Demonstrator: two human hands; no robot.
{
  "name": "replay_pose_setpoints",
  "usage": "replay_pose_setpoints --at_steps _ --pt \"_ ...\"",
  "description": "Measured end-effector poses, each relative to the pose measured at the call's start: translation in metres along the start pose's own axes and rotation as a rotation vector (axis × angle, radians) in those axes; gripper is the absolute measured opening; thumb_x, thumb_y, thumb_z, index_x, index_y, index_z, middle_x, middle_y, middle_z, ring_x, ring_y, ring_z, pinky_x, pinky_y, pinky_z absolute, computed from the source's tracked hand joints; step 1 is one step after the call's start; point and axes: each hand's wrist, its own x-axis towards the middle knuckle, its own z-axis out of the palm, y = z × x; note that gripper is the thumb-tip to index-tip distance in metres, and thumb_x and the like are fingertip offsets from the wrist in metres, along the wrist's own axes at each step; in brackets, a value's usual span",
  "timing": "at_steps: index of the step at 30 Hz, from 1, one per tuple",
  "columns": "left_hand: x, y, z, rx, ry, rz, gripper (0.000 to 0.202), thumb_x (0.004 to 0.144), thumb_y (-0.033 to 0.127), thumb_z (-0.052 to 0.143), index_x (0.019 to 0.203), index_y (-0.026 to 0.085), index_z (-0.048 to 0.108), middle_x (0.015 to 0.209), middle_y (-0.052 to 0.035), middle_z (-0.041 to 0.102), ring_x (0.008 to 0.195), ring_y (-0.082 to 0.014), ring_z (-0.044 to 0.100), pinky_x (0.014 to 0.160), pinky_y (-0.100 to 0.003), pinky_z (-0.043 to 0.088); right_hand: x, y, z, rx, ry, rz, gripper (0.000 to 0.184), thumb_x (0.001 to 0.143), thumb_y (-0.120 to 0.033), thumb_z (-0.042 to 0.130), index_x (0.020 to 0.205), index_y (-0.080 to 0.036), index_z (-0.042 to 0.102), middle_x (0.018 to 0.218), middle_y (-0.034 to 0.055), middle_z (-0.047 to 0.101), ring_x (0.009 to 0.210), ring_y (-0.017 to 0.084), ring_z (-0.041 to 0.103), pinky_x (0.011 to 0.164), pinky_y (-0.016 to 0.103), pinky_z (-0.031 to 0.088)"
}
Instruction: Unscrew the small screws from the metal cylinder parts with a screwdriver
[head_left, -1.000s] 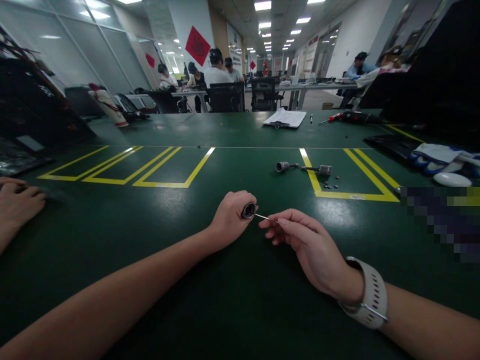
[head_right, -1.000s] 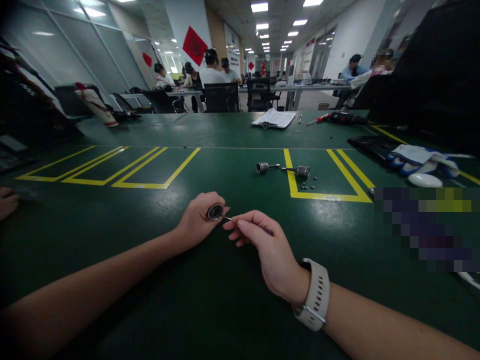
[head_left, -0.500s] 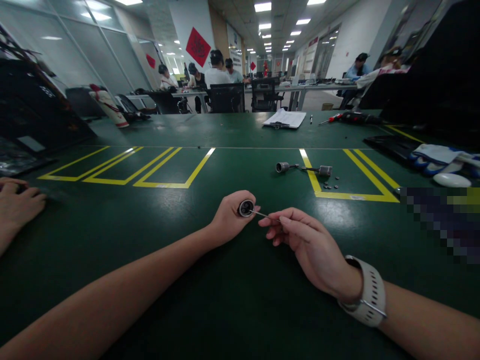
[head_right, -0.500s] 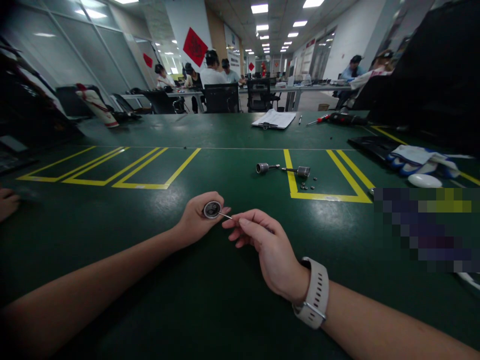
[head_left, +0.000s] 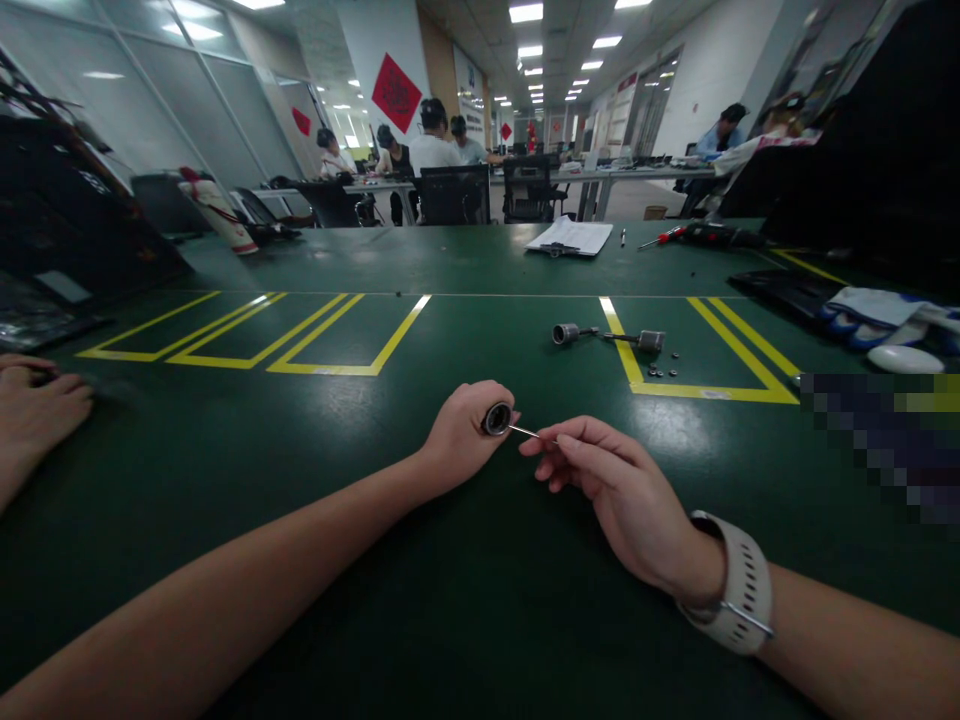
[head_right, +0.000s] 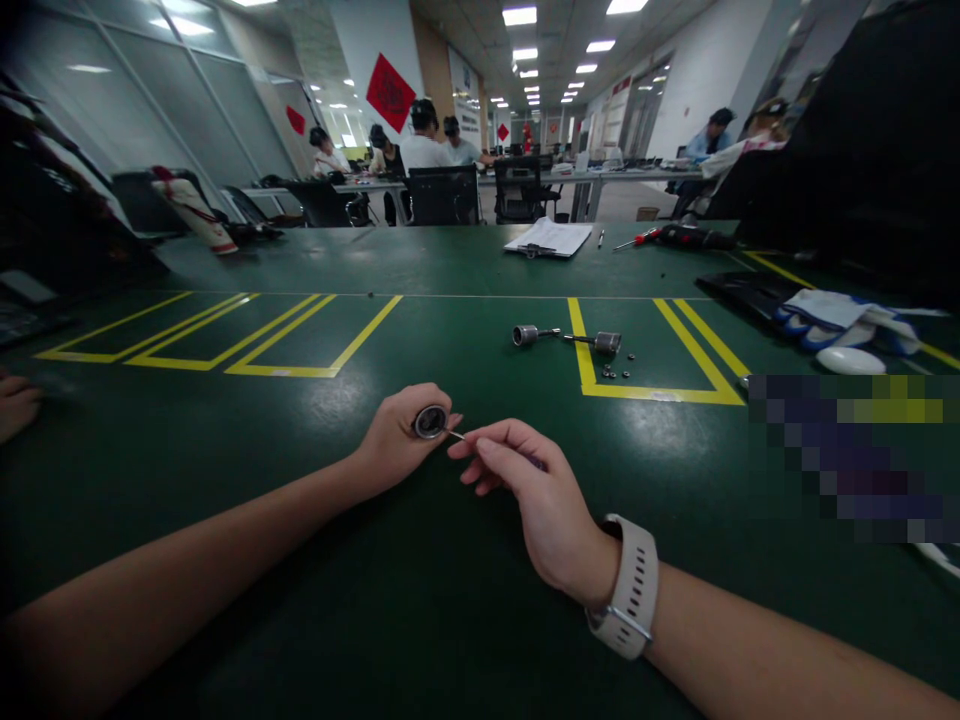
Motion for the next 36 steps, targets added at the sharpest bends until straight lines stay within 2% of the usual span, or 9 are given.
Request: replay_pose_setpoints --at_steps 6,15,23,27,36 --pt "-0.0012 -0.0003 -0.0017 -0.033 -0.023 0.072 0.015 0.079 0.019 0.056 0.067 0.017 0.048 0.066 0.0024 0.053 0.063 -0.0113 0.049 0.063 -0.026 0.037 0.0041 0.0 -0.0039 0.109 -0.013 0.058 0.014 0.08 -0.024 0.054 0.08 -0.018 0.067 0.089 0.0059 0.07 0.074 0.016 0.059 0.067 0.031 0.043" --pt "0.0001 -0.0035 -0.0009 -0.231 -0.058 0.047 0.017 0.079 0.021 0.057 0.066 0.016 0.047 0.066 0.0022 0.051 0.059 -0.0094 0.047 0.056 -0.022 0.037 0.0045 0.0006 -0.0039 0.146 -0.014 0.043 0.014 0.081 -0.023 0.053 0.08 -0.019 0.066 0.088 0.0053 0.071 0.072 0.015 0.058 0.066 0.03 0.042" --pt "0.0009 -0.0004 -0.0004 -0.045 -0.02 -0.033 0.014 0.078 0.018 0.055 0.066 0.016 0.048 0.066 0.0026 0.05 0.06 -0.0105 0.046 0.057 -0.023 0.035 0.0021 0.0022 -0.0008 0.047 0.011 0.005 0.013 0.082 -0.026 0.056 0.081 -0.018 0.066 0.088 0.0048 0.069 0.073 0.015 0.057 0.065 0.029 0.042" --pt "-0.0001 0.0006 -0.0015 -0.025 -0.008 0.0 0.014 0.077 0.017 0.056 0.066 0.016 0.048 0.064 0.003 0.049 0.061 -0.0108 0.046 0.059 -0.024 0.035 0.0029 0.0013 -0.0013 0.066 -0.011 0.031 0.013 0.081 -0.024 0.055 0.082 -0.018 0.067 0.089 0.0054 0.07 0.074 0.016 0.058 0.066 0.03 0.042" --pt "-0.0011 -0.0017 -0.0022 -0.292 -0.009 -0.004 0.017 0.078 0.022 0.059 0.067 0.016 0.047 0.064 0.0038 0.047 0.057 -0.0087 0.044 0.055 -0.021 0.036 0.0083 0.0017 -0.0083 0.204 -0.034 0.081 0.018 0.082 -0.023 0.05 0.081 -0.016 0.067 0.085 0.0069 0.071 0.071 0.015 0.057 0.067 0.03 0.041"
